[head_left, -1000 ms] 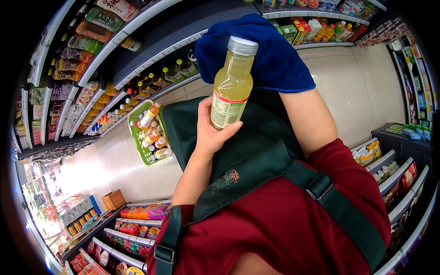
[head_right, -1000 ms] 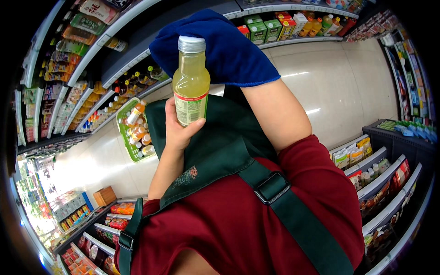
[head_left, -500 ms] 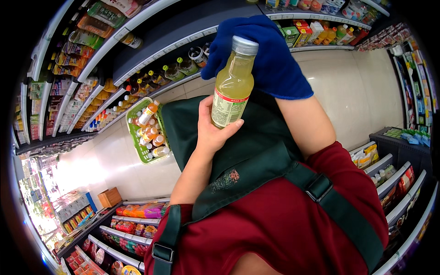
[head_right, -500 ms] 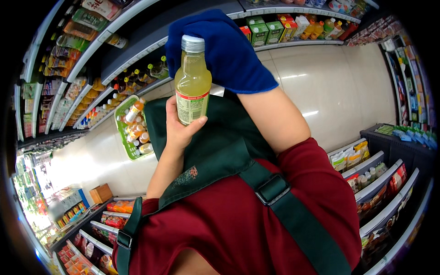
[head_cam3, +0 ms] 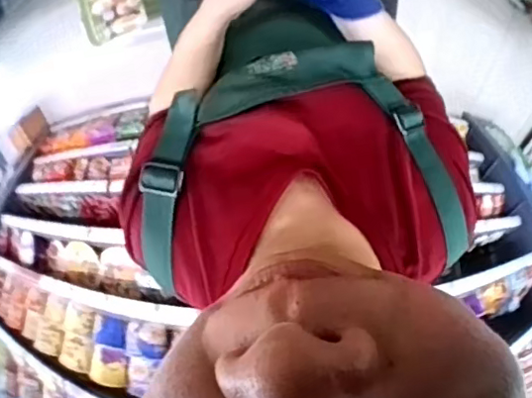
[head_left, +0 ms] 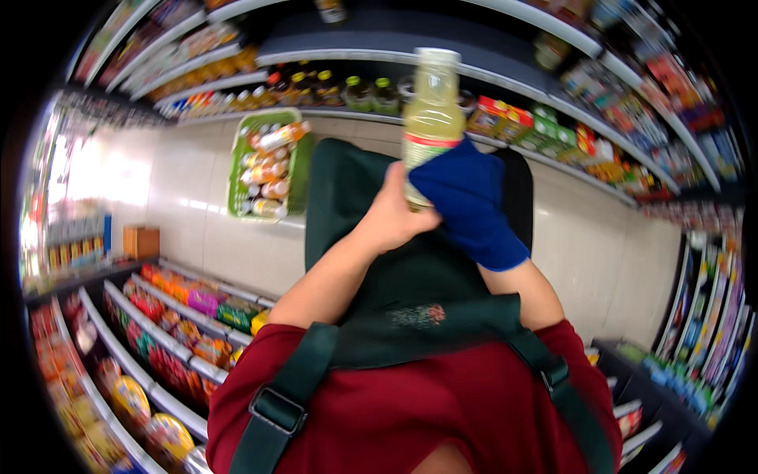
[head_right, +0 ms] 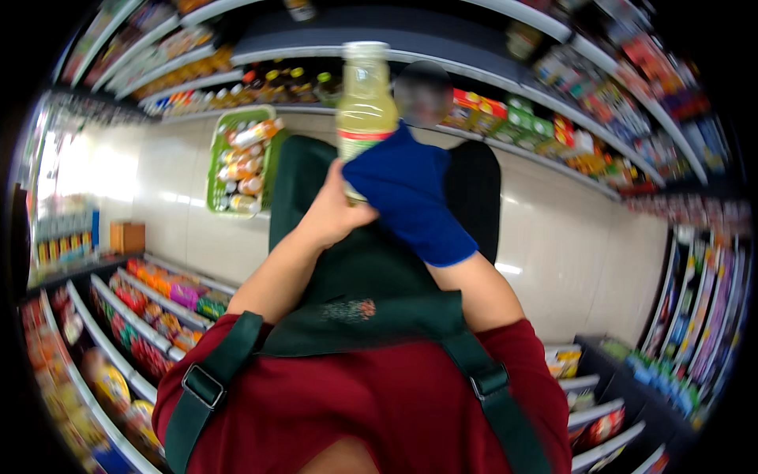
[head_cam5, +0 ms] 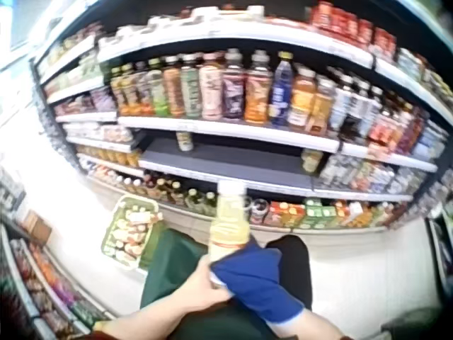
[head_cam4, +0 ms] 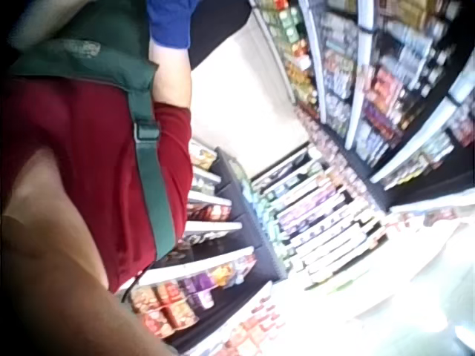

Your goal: The person wipes bottles with a cloth and places them onto a shelf in a store.

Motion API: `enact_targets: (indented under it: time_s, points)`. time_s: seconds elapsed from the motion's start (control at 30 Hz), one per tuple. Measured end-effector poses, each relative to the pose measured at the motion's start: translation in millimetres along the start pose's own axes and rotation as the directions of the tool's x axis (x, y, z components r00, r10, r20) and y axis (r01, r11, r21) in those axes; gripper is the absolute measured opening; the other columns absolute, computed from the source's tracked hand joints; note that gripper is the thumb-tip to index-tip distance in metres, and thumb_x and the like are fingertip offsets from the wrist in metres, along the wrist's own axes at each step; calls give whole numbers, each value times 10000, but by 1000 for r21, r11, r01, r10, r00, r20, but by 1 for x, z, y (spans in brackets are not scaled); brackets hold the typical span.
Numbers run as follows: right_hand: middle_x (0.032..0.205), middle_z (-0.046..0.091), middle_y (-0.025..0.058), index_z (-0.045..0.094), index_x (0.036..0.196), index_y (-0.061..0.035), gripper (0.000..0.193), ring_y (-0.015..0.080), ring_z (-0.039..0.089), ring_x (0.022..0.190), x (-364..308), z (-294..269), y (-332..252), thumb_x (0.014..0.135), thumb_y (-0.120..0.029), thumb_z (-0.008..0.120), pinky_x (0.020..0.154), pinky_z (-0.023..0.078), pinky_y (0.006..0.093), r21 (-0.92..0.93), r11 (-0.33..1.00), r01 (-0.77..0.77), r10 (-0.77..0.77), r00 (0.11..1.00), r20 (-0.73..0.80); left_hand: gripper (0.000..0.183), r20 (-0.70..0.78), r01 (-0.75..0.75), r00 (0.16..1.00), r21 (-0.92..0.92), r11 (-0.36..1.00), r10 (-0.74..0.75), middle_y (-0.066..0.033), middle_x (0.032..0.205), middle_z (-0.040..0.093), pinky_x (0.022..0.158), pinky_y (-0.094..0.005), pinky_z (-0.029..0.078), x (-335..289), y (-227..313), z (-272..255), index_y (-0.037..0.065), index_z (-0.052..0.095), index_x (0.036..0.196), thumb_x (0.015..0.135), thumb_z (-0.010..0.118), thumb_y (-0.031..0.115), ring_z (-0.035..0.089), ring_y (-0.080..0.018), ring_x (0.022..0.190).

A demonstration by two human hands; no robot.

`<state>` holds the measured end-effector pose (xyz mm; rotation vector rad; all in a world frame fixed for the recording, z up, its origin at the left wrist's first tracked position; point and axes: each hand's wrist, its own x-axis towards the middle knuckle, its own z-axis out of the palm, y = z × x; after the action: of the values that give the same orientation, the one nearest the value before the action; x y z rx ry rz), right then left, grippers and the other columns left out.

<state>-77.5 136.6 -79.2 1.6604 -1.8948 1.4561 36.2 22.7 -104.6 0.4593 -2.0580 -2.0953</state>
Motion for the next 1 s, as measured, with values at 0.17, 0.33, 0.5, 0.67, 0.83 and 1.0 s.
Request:
enact_targets:
  time_s: [0.17, 0.33, 0.5, 0.67, 0.83, 1.0]
  points:
    - [815, 684, 95, 677, 871, -25, 201, 153, 654, 703, 9, 16, -3, 687, -83, 735, 647, 500, 279, 449, 698, -558, 502, 828, 250, 940, -51, -51, 997, 226, 973, 64, -152, 1288, 464, 1051, -426, 313, 16, 24, -64, 29, 306, 1360, 595, 827, 192, 425, -244, 1242]
    - [865, 661, 107, 654, 835, 33, 202, 185, 639, 802, 39, 38, -6, 681, -92, 693, 728, 495, 307, 242, 626, -741, 506, 623, 597, 647, 4, -1, 1000, -783, 622, 7, -128, 1235, 526, 968, -371, 428, 28, 16, -75, 28, 391, 1331, 763, 689, 107, 505, -226, 1186]
    - [985, 655, 113, 551, 1159, -23, 435, 193, 648, 804, 31, 84, -5, 771, -151, 701, 652, 510, 303, 532, -504, -681, 359, 395, 846, 301, -320, -149, 942, -662, 734, -98, -93, 921, 601, 736, -340, 522, 38, 10, -101, 37, 518, 1040, 801, 672, 138, 626, -215, 939]
    - [844, 616, 66, 563, 1048, -47, 266, 172, 584, 672, 32, 122, 15, 955, -289, 505, 546, 453, 261, 320, -608, -727, 337, 129, 933, 332, -613, -524, 744, -285, 803, 268, -74, 869, 618, 777, -343, 512, 18, 9, -151, 14, 521, 1045, 769, 703, 41, 639, -204, 859]
    - [874, 603, 61, 529, 1137, -22, 356, 164, 568, 731, 19, 142, 45, 994, -328, 416, 672, 463, 265, 348, -662, -664, 350, 137, 927, 341, -925, 17, 368, 107, 994, 94, -85, 1040, 597, 855, -297, 459, 10, -47, -265, 23, 545, 1080, 794, 726, 64, 571, -172, 975]
    - [1087, 566, 93, 448, 1256, -39, 390, 197, 557, 965, 5, 145, 72, 994, -325, 409, 852, 450, 318, 465, -588, -662, 522, 129, 843, 446, -984, 136, 178, -1, 991, -25, -110, 1073, 577, 867, -305, 457, -15, -187, -372, 15, 478, 1165, 781, 706, 16, 563, -193, 1003]
